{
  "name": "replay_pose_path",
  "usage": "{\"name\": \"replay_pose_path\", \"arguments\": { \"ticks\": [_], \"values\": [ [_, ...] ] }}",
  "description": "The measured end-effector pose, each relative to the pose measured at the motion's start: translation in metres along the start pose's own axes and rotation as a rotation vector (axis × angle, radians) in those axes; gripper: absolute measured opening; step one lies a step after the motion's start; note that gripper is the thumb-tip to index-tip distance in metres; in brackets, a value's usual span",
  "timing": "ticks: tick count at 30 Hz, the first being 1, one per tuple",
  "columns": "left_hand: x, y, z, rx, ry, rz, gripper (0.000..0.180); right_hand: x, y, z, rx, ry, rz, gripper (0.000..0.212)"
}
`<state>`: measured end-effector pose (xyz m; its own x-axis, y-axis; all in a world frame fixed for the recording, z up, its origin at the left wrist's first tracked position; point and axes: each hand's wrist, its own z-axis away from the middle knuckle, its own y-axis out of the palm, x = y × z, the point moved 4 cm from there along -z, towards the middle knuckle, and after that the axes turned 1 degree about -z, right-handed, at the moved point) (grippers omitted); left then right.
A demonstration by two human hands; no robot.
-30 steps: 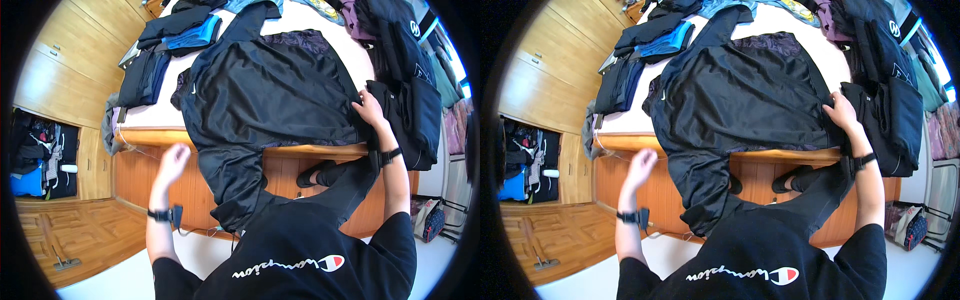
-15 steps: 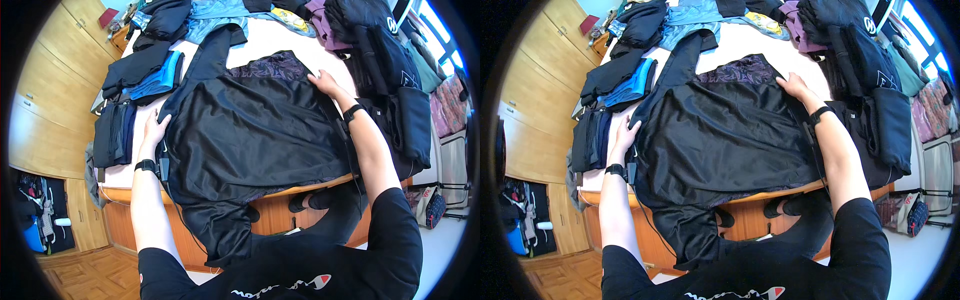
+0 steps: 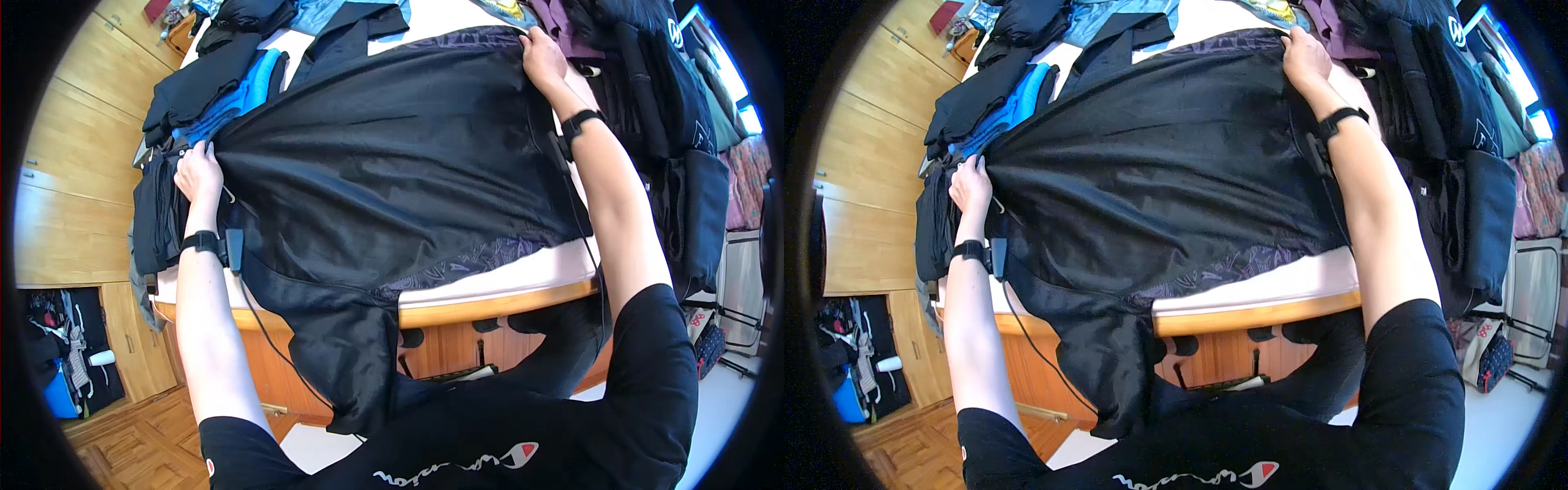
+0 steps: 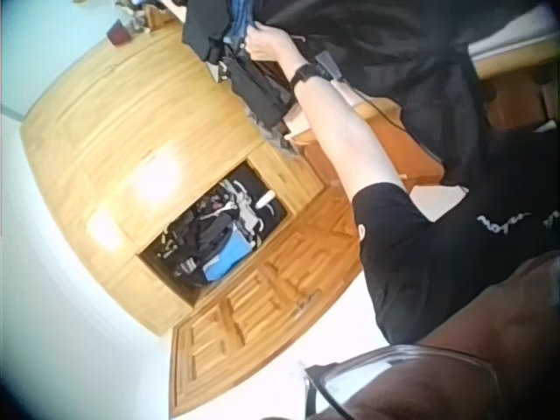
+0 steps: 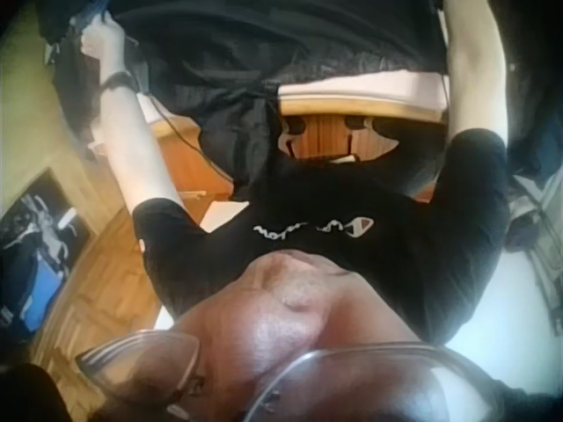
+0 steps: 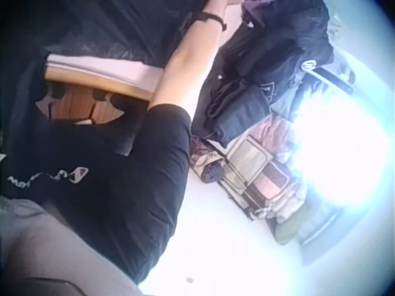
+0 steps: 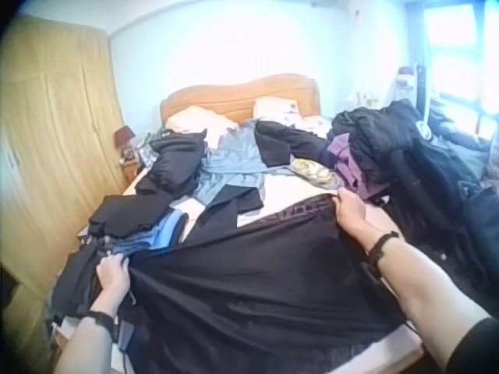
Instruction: Folding a pair of pants and a jacket on a bed.
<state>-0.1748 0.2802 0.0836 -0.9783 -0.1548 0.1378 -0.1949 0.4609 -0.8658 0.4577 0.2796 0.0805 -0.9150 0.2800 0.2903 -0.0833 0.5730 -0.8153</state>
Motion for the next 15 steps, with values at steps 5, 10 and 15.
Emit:
{"name": "replay_pose_path", "arguments": {
  "ticks": [5,10,15],
  "values": [
    [-0.066,-0.039,0.059,-0.296,0.322,0.459,0.035,0.061,-0.003,0.079,-0.138,-0.406,-0.354,0.03],
    [-0.137,-0.084,0.195,0.256,0.653,0.443,0.055,0.183,-0.075,0.271,0.497,-0.955,-0.52,0.057],
    [-0.071,-0.045,0.207,0.354,0.365,0.304,0.065,0.117,-0.064,0.257,0.319,-0.905,-0.297,0.05]
  ]
}}
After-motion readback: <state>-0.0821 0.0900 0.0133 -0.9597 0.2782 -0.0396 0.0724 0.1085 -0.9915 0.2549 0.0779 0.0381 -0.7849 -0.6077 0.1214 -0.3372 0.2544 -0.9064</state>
